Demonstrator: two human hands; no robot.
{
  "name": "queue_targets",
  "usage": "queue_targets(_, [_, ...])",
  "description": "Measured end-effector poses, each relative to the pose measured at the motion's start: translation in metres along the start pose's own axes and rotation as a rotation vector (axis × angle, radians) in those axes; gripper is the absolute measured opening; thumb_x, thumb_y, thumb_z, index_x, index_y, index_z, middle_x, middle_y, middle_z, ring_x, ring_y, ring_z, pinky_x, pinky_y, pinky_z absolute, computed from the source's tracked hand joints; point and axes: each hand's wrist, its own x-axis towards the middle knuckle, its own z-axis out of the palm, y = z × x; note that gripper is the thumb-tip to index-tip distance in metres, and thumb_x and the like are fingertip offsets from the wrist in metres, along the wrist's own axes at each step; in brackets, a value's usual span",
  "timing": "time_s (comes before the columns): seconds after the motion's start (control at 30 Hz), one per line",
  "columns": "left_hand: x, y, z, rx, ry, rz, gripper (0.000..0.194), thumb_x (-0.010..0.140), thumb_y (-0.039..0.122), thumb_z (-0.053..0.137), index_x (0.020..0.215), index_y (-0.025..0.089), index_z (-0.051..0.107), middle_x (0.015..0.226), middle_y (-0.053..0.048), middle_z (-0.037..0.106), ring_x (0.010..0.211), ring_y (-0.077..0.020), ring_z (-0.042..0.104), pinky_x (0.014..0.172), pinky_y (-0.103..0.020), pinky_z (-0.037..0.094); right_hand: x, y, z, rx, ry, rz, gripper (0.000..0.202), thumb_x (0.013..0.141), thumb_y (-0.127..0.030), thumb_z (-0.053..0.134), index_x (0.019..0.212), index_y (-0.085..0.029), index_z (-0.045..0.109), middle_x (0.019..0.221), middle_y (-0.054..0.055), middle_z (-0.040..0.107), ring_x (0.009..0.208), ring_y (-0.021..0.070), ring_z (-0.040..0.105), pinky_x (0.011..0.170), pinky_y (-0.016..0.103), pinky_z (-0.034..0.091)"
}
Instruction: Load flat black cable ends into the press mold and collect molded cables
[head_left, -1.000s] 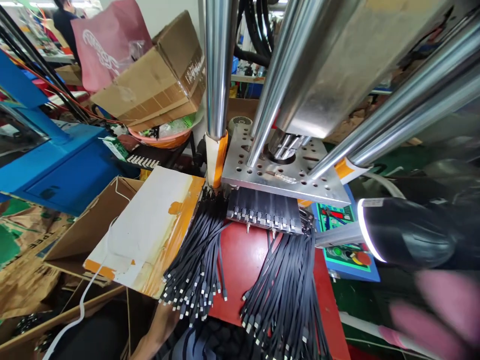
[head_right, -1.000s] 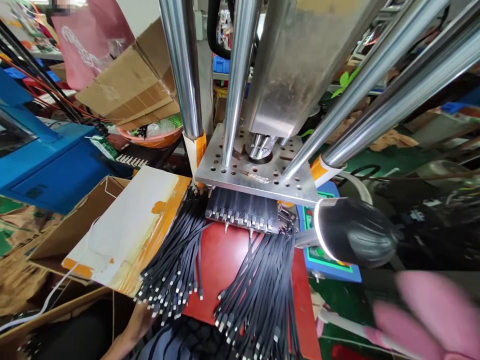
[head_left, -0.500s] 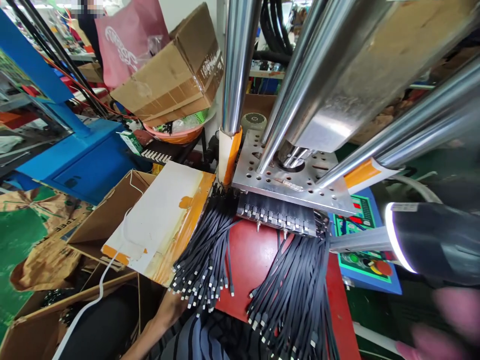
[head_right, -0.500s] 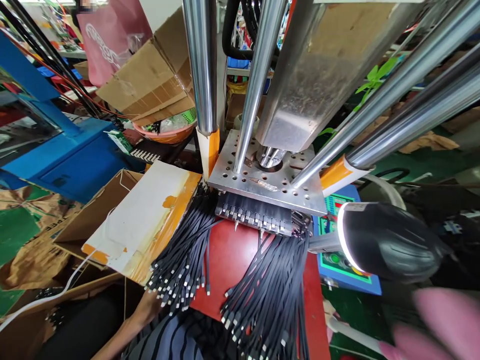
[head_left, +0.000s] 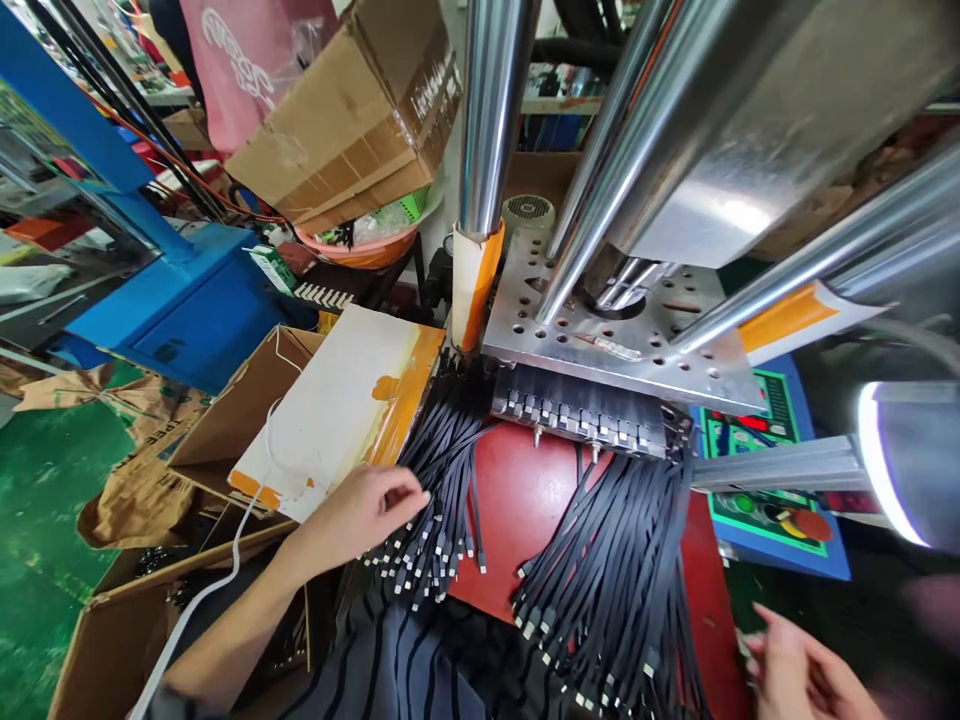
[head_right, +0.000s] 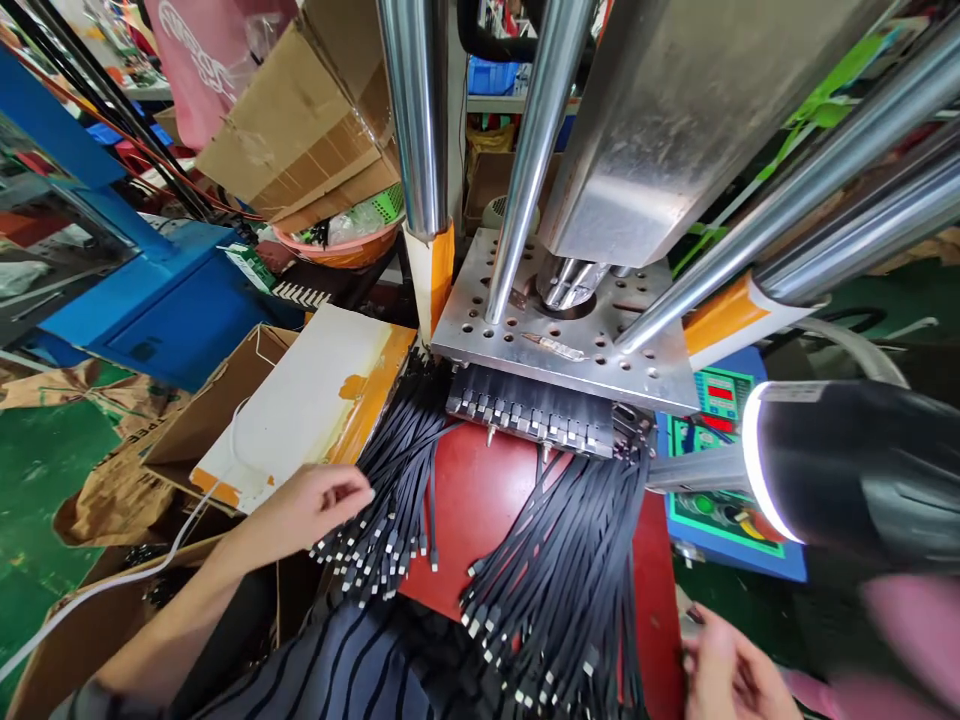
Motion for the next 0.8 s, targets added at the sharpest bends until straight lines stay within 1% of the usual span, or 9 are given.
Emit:
queue_targets(0.03, [0.016,0.000,0.005,0.077,0.088,-0.005,0.029,0.100,0.045,0.054,0.090,0.021,0.068,0.081,0.000,0.071,0.071,-0.0161,0.062,0.069,-0.027,0.046,0.008,-0.011,0.010,0.051,0.011,0.007,0.061,0.084,-0.073,0.055,0.125,-0.032,0.074,0.094,0.014,0.074,0.090,0.0391,0.075,0.086,0.053,0.060])
queue_targets(0.1, [0.042,-0.001,0.016,0.265,0.168,-0.020,0.026,0.098,0.044,0.060,0.096,0.020,0.068,0.087,-0.003,0.073,0.077,-0.0193,0.066,0.075,-0.030,0.049,0.026,-0.024,0.026,0.086,-0.028,-0.003,0.061,0.080,-0.070,0.061,0.113,-0.022,0.078,0.087,0.013,0.075,0.087,0.0371,0.074,0.091,0.052,0.058])
queue_targets(0.13, [0.051,-0.002,0.021,0.351,0.169,-0.023,0.024,0.097,0.042,0.061,0.096,0.019,0.069,0.090,-0.004,0.073,0.082,-0.0212,0.068,0.078,-0.032,0.051,0.034,-0.026,0.031,0.067,-0.062,-0.017,0.063,0.078,-0.069,0.060,0.111,-0.019,0.079,0.084,0.012,0.075,0.086,0.0362,0.073,0.093,0.052,0.056])
queue_targets(0.2, [0.061,-0.001,0.028,0.469,0.137,-0.023,0.021,0.097,0.036,0.061,0.093,0.018,0.070,0.095,-0.007,0.073,0.090,-0.0242,0.070,0.083,-0.035,0.052,0.044,-0.024,0.036,0.017,-0.091,-0.038,0.063,0.077,-0.068,0.059,0.110,-0.017,0.079,0.084,0.010,0.076,0.088,0.0348,0.073,0.096,0.050,0.054])
queue_targets(0.33, [0.065,0.003,0.029,0.519,0.089,-0.003,0.019,0.095,0.025,0.057,0.085,0.016,0.071,0.095,-0.010,0.073,0.089,-0.0255,0.072,0.082,-0.036,0.053,0.045,-0.015,0.034,0.025,-0.077,-0.006,0.064,0.077,-0.066,0.059,0.112,-0.016,0.079,0.084,0.010,0.077,0.089,0.0333,0.073,0.094,0.044,0.053])
queue_targets(0.43, [0.067,0.004,0.025,0.483,0.077,0.007,0.018,0.090,0.021,0.058,0.076,0.018,0.069,0.088,-0.007,0.073,0.083,-0.0227,0.071,0.077,-0.033,0.052,0.044,-0.013,0.033,0.036,-0.081,0.014,0.065,0.077,-0.066,0.059,0.112,-0.015,0.079,0.084,0.010,0.077,0.089,0.0339,0.073,0.092,0.044,0.053])
queue_targets(0.53, [0.067,0.003,0.017,0.403,0.075,0.002,0.016,0.087,0.023,0.061,0.072,0.020,0.067,0.080,-0.003,0.072,0.074,-0.0185,0.068,0.069,-0.028,0.049,0.047,-0.012,0.033,0.032,-0.091,0.021,0.065,0.077,-0.067,0.060,0.112,-0.016,0.079,0.084,0.010,0.077,0.090,0.0345,0.073,0.091,0.045,0.054])
queue_targets(0.7, [0.051,0.003,-0.009,0.002,0.044,-0.030,0.017,0.085,0.030,0.061,0.072,0.019,0.063,0.068,0.003,0.064,0.064,-0.0141,0.058,0.061,-0.025,0.041,0.049,-0.009,0.033,0.032,-0.097,0.026,0.062,0.078,-0.066,0.061,0.112,-0.018,0.079,0.083,0.008,0.078,0.088,0.0331,0.074,0.084,0.042,0.056])
queue_targets(0.8, [0.038,0.002,-0.022,-0.123,0.018,-0.032,0.021,0.086,0.033,0.061,0.071,0.019,0.058,0.068,0.004,0.058,0.064,-0.0131,0.052,0.061,-0.024,0.039,0.047,-0.012,0.033,0.060,-0.100,0.056,0.062,0.078,-0.066,0.061,0.113,-0.018,0.078,0.085,0.008,0.078,0.090,0.0326,0.074,0.086,0.041,0.055])
